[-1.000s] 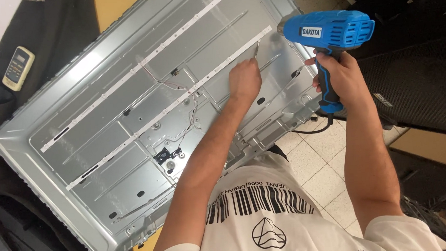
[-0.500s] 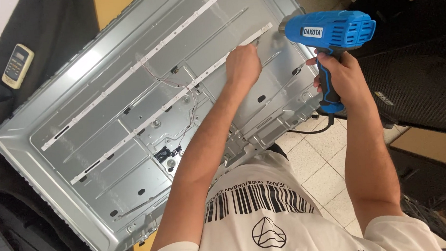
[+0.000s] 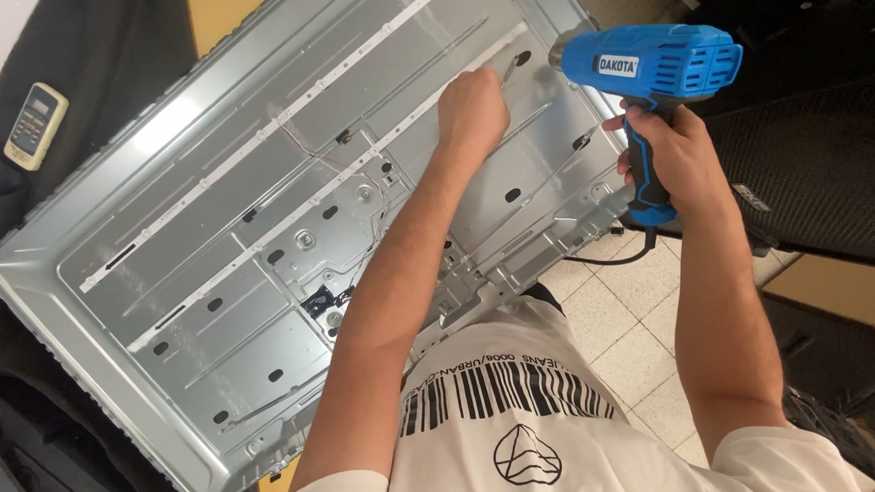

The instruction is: Removing LED backlight strips from a television panel using a heat gun and a prying tool

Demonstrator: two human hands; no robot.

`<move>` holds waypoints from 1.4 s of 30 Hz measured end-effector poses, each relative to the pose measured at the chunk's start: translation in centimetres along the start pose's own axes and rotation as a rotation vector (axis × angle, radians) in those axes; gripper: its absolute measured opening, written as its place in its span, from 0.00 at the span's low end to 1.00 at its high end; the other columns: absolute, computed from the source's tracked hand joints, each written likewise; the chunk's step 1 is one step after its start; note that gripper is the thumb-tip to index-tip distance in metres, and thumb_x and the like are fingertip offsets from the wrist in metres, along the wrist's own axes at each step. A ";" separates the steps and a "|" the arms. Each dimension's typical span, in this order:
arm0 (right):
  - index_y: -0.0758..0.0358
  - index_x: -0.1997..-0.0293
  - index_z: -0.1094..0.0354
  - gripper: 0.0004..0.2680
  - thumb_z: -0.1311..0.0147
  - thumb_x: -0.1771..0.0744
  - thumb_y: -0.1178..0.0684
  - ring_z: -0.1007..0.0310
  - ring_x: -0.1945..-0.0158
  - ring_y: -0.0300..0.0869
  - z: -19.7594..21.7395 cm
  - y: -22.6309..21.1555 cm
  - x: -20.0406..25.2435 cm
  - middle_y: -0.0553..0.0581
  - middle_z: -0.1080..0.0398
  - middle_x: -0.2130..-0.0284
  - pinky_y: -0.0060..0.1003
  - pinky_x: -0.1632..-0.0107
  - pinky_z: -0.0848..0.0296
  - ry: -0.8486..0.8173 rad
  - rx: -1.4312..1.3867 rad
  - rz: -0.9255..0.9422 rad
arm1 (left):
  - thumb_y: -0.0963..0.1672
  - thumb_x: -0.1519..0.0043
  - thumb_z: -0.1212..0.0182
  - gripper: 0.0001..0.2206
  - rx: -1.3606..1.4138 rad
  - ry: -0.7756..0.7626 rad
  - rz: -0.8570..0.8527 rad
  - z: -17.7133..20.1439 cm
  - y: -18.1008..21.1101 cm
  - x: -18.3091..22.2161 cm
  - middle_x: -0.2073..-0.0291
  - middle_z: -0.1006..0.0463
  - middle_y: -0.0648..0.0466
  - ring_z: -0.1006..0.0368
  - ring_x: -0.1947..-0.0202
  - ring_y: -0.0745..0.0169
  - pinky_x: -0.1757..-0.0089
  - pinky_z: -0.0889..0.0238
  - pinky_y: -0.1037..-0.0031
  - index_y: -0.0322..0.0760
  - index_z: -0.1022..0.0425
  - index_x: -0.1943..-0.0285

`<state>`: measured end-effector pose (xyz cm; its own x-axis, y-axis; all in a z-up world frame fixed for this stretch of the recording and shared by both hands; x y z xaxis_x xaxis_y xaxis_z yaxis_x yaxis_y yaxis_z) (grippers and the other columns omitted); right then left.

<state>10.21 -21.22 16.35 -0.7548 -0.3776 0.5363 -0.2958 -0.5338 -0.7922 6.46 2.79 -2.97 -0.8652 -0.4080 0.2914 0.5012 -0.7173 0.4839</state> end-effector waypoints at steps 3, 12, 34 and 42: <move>0.61 0.38 0.32 0.12 0.55 0.25 0.47 0.29 0.70 0.42 0.2 0.9 -0.3 0.56 0.22 0.46 0.38 0.64 0.26 -0.010 -0.034 0.005 | 0.31 0.47 0.45 0.12 -0.035 -0.033 0.012 0.4 0.5 1.5 0.77 0.23 0.50 0.28 0.76 0.49 0.74 0.37 0.61 0.39 0.27 0.75; 0.63 0.41 0.33 0.08 0.56 0.24 0.53 0.35 0.74 0.40 -0.3 2.5 4.3 0.54 0.22 0.51 0.40 0.66 0.32 0.034 -0.098 0.037 | 0.41 0.33 0.38 0.10 0.254 0.404 -0.079 3.8 -8.2 17.3 0.55 0.10 0.55 0.15 0.59 0.53 0.56 0.27 0.61 0.45 0.15 0.46; 0.67 0.31 0.38 0.19 0.48 0.27 0.44 0.28 0.75 0.48 -7.7 7.6 8.9 0.70 0.26 0.45 0.42 0.66 0.28 -0.261 -0.226 0.361 | 0.45 0.26 0.45 0.08 0.779 0.534 0.745 14.0 -22.5 37.2 0.59 0.11 0.58 0.24 0.71 0.66 0.57 0.28 0.70 0.42 0.26 0.41; 0.71 0.29 0.40 0.16 0.53 0.25 0.51 0.29 0.77 0.53 -8.7 7.1 7.7 0.76 0.27 0.43 0.44 0.69 0.26 -0.393 -0.218 0.454 | 0.41 0.28 0.51 0.16 -0.061 0.356 0.330 13.3 -27.6 29.7 0.57 0.12 0.57 0.21 0.57 0.46 0.62 0.30 0.55 0.49 0.16 0.42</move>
<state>-2.77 -21.30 12.30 -0.5741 -0.8015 0.1675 -0.1404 -0.1052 -0.9845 -32.89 17.97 3.26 -0.6155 -0.7797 0.1155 0.7573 -0.5443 0.3609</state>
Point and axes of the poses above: each hand's wrist, its own x-axis away from the middle knuckle, its own z-axis out of the back of the hand, y = z × x, the point moved 1 cm from there along -x, towards the middle knuckle
